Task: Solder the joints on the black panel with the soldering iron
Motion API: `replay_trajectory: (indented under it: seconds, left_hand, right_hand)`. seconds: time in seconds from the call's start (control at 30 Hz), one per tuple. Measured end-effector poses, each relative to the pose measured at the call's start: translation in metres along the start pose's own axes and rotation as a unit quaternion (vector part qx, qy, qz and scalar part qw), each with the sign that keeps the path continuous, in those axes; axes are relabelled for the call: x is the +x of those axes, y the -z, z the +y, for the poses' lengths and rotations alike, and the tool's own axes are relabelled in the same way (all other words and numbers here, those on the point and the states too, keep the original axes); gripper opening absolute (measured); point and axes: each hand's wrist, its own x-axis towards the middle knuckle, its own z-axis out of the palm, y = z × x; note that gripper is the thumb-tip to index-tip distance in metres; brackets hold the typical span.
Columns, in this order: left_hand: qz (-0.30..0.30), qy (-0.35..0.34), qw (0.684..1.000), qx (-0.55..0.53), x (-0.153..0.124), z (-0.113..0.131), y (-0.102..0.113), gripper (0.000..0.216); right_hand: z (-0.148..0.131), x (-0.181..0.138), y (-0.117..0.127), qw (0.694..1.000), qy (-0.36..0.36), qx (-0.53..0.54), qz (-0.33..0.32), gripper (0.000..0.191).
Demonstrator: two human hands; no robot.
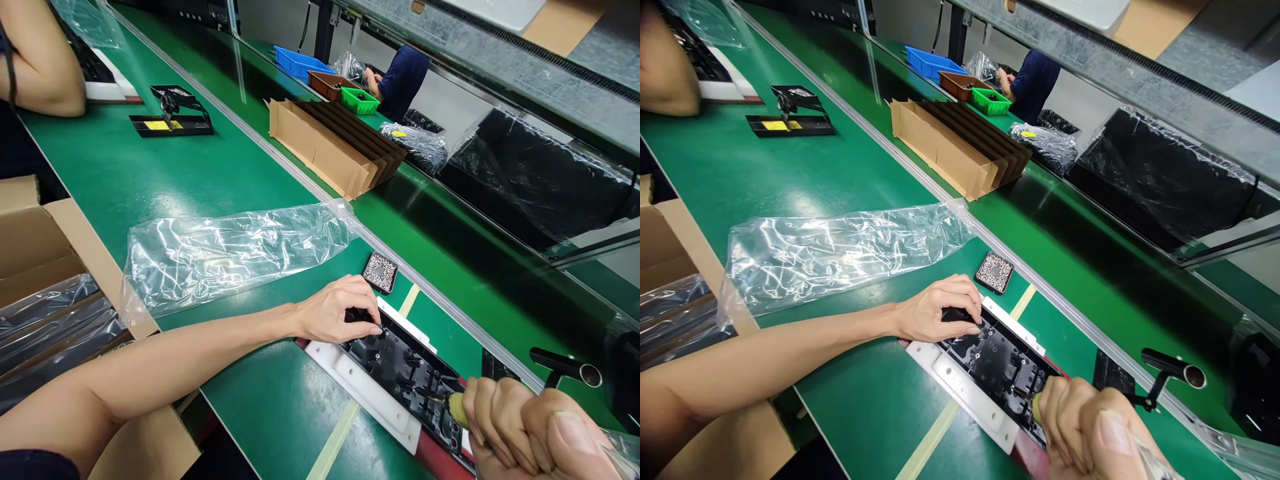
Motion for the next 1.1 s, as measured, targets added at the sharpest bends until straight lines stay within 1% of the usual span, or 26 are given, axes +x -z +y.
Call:
replay_trajectory:
  seconds: [0.13, 0.43, 0.67, 0.87, 1.1]
  left_hand:
    - [0.000, -0.006, 1.000, -0.002, -0.0001, -0.0001, 0.0001, 0.008]
    - [0.000, -0.004, 1.000, 0.007, -0.0004, -0.0011, -0.0011, 0.010]
    - [-0.001, -0.005, 1.000, 0.007, -0.0005, -0.0008, -0.0008, 0.010]
    - [-0.002, -0.003, 1.000, 0.005, -0.0006, 0.0000, 0.0001, 0.009]
    - [-0.001, -0.010, 1.000, 0.000, 0.0007, 0.0001, 0.0003, 0.007]
  right_hand:
    - [-0.0015, 0.0005, -0.0027, 1.000, -0.013, -0.005, 0.006, 0.038]
    - [0.0028, 0.0003, 0.0038, 1.000, 0.006, -0.001, -0.006, 0.040]
    - [0.0019, -0.0002, 0.0018, 1.000, 0.008, -0.007, 0.002, 0.041]
    - [0.0045, -0.0005, 0.0066, 1.000, 0.003, 0.004, -0.022, 0.038]
    - [0.0027, -0.0035, 0.0063, 1.000, -0.007, 0.000, -0.006, 0.039]
